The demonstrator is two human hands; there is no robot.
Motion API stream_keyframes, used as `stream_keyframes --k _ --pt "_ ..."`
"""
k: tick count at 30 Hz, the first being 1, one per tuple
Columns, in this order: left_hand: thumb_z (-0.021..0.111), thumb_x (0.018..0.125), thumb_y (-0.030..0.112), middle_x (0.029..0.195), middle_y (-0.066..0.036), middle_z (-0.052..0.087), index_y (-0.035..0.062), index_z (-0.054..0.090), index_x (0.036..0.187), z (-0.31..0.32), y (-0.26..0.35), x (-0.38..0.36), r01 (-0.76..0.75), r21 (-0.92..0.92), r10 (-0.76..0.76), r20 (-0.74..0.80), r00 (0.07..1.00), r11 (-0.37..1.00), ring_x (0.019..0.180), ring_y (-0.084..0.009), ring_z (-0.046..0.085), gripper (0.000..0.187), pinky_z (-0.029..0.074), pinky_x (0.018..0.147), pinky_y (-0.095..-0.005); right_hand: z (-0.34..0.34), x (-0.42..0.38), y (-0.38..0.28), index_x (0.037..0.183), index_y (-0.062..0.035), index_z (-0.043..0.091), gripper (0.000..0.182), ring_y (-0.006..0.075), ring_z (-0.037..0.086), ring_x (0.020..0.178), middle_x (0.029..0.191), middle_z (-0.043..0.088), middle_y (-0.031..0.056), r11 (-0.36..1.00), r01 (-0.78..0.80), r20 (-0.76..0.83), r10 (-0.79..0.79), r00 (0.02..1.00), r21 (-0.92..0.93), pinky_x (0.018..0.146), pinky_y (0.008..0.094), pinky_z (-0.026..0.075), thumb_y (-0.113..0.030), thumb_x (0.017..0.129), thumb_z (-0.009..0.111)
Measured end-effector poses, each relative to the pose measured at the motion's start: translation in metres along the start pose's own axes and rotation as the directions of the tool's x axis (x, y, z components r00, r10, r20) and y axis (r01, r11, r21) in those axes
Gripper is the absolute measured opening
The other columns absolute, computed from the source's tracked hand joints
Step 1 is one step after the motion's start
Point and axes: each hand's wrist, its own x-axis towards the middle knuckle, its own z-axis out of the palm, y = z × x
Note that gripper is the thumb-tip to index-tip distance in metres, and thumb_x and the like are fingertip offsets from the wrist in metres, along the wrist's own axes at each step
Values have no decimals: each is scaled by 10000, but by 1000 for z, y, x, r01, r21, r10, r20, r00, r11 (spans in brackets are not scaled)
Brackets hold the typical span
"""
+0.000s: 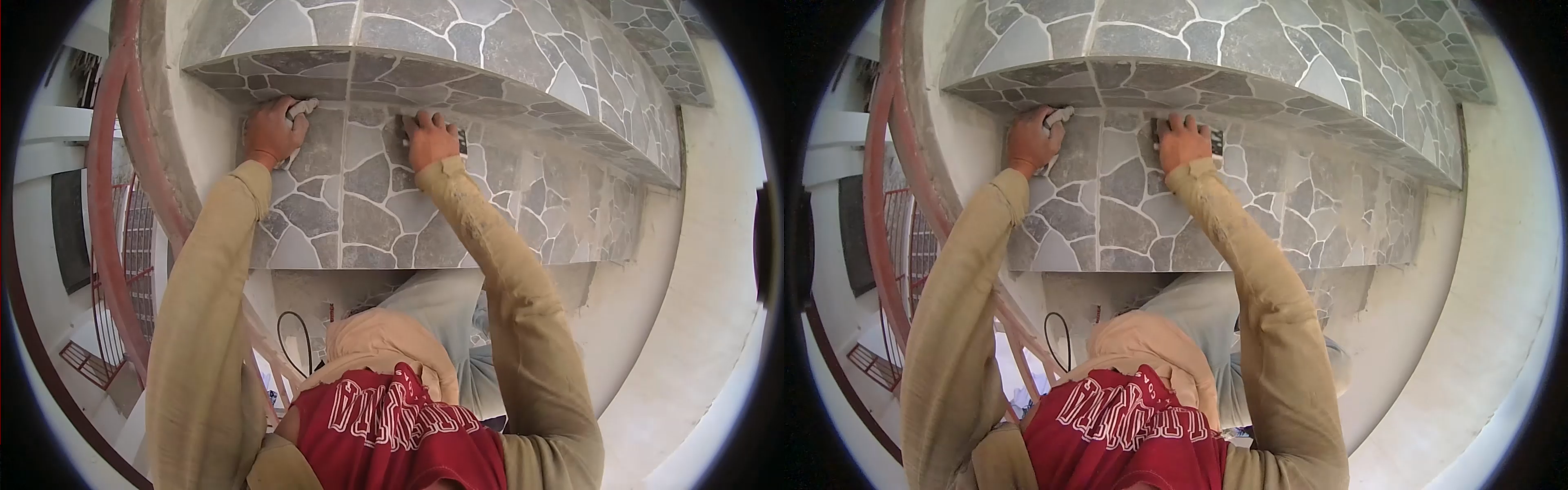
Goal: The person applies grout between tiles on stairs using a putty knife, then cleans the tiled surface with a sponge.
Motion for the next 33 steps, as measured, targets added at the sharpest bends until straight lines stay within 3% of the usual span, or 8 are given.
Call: stream_keyframes --k 14,20,22,23,24,26,29,33 --pt "623 808 297 983 -182 698 83 693 931 0 19 -10 -8 120 10 -16 1000 993 919 -396 637 256 496 883 -457 -180 -166 64 1142 -136 706 428 306 609 973 982 633 82 971 19 -158 19 987 239 823 412 497 22 752 623" --pt "625 847 323 1156 -161 593 40 628 1094 123 41 -50 566 351 -413 -423 807 746 1123 -368 553 377 403 982 -506 -225 -307 155 1150 -98 709 497 326 631 910 978 644 119 888 -272 -293 389 873 370 794 403 503 121 718 601" --pt "489 964 210 1232 -126 589 65 582 1212 196 103 -28 275 12 -261 -274 926 961 1178 -288 551 302 399 1016 -406 -217 -320 172 1143 -86 715 506 323 629 890 966 648 130 827 -363 -325 516 793 428 788 379 505 153 712 601" --pt "484 960 162 1188 -129 607 82 593 1194 229 164 -11 250 643 -310 -20 950 724 1152 -272 571 270 421 1004 -397 -220 -319 167 1143 -86 715 506 323 629 890 966 648 130 815 -371 -314 530 788 445 788 379 505 153 712 601" --pt "490 930 85 1137 -153 646 52 622 1171 209 248 3 70 492 -254 319 913 868 1135 -304 596 277 440 1008 -427 -232 -314 158 1146 -85 715 496 320 627 889 959 646 129 826 -326 -360 509 782 460 787 375 504 151 723 606" --pt "501 861 14 1145 -171 688 53 662 1184 198 360 8 109 -542 66 294 954 833 1147 -351 606 364 452 1012 -447 -243 -311 164 1149 -85 715 487 318 625 887 951 644 129 859 -245 -444 453 773 450 785 370 502 149 735 611" --pt "598 839 42 1142 -141 686 100 686 1064 145 444 4 -458 -606 456 -171 873 650 1105 -344 630 249 468 978 -437 -237 -325 173 1148 -73 713 464 305 630 885 955 649 130 836 -191 -422 441 792 514 776 362 499 151 758 599" --pt "604 812 16 1220 -122 651 122 692 1067 83 358 -19 -511 -314 434 -286 854 800 1139 -338 605 289 448 1000 -466 -259 -352 180 1155 -56 708 463 275 628 857 965 651 132 783 -248 -411 533 739 570 767 343 498 165 768 584"
